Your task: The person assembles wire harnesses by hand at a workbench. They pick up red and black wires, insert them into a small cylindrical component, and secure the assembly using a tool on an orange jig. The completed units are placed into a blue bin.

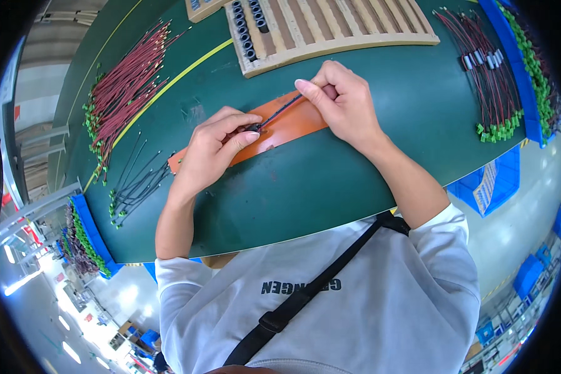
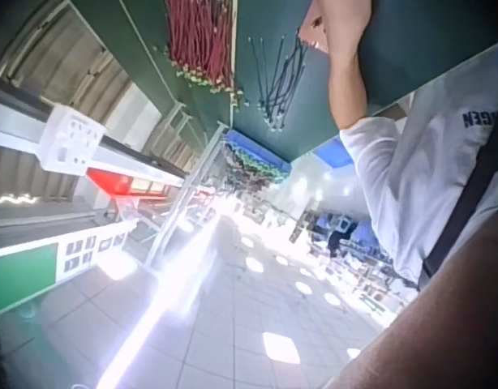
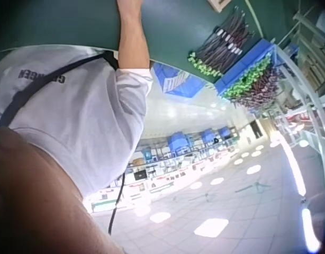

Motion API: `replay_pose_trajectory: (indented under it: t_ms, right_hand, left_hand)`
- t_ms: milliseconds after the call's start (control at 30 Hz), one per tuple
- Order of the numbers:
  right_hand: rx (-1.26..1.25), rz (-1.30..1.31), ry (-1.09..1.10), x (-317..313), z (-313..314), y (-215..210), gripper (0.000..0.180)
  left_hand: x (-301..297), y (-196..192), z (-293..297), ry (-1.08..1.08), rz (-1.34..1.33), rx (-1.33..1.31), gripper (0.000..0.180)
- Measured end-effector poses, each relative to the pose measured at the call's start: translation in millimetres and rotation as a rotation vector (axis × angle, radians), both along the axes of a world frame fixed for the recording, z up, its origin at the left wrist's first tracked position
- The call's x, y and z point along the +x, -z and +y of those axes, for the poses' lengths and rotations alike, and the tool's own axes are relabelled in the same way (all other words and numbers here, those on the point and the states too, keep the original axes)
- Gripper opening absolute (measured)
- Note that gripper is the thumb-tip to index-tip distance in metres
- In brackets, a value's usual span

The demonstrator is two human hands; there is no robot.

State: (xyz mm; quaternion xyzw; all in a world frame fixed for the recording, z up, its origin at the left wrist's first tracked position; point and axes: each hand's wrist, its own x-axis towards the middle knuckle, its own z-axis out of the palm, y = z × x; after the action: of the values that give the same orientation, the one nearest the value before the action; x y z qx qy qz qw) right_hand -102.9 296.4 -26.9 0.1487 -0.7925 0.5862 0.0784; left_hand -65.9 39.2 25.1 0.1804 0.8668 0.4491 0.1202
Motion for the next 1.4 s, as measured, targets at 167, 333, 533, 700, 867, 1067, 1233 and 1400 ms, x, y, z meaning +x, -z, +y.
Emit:
replay_pose_trajectory:
  t_ms: [167, 333, 533, 700, 867, 1067, 1233, 1400]
  right_hand:
    - [0.136, 0.805, -0.132, -4.5, -0.8, -32.5, 0.026]
    - [0.176, 0.911, -0.195, 6.9, -13.8, -59.0, 0.026]
    - [-0.124, 0.061, -0.158, 0.1, -12.3, -19.4, 0.025]
    - [-0.19, -0.219, -0.13, -0.5, -11.0, -10.1, 0.03]
    - [-0.181, -0.237, -0.134, -4.5, -10.3, -5.1, 0.032]
    - [-0.204, -0.281, -0.124, -4.0, -10.8, -5.8, 0.031]
    - [-0.267, -0.281, -0.1, -2.8, -18.2, -17.2, 0.019]
    - [-0.284, -0.388, -0.274, 6.2, -27.8, -27.8, 0.019]
  left_hand:
    - [21.1, 9.3, -13.1, -0.065, 0.026, 0.186, 0.029]
    - [35.8, 13.8, -28.8, -0.056, -0.103, 0.393, 0.031]
    - [35.8, 20.2, -25.1, -0.1, -0.268, 0.319, 0.029]
    - [37.0, 22.0, -22.5, -0.093, -0.153, 0.248, 0.028]
    - [36.1, 22.9, -22.2, -0.094, -0.102, 0.236, 0.027]
    - [36.9, 26.4, -21.0, -0.066, -0.078, 0.231, 0.027]
    - [35.4, 21.8, -21.5, -0.162, -0.274, 0.322, 0.024]
    - [39.2, 27.8, -24.9, -0.159, -0.366, 0.399, 0.027]
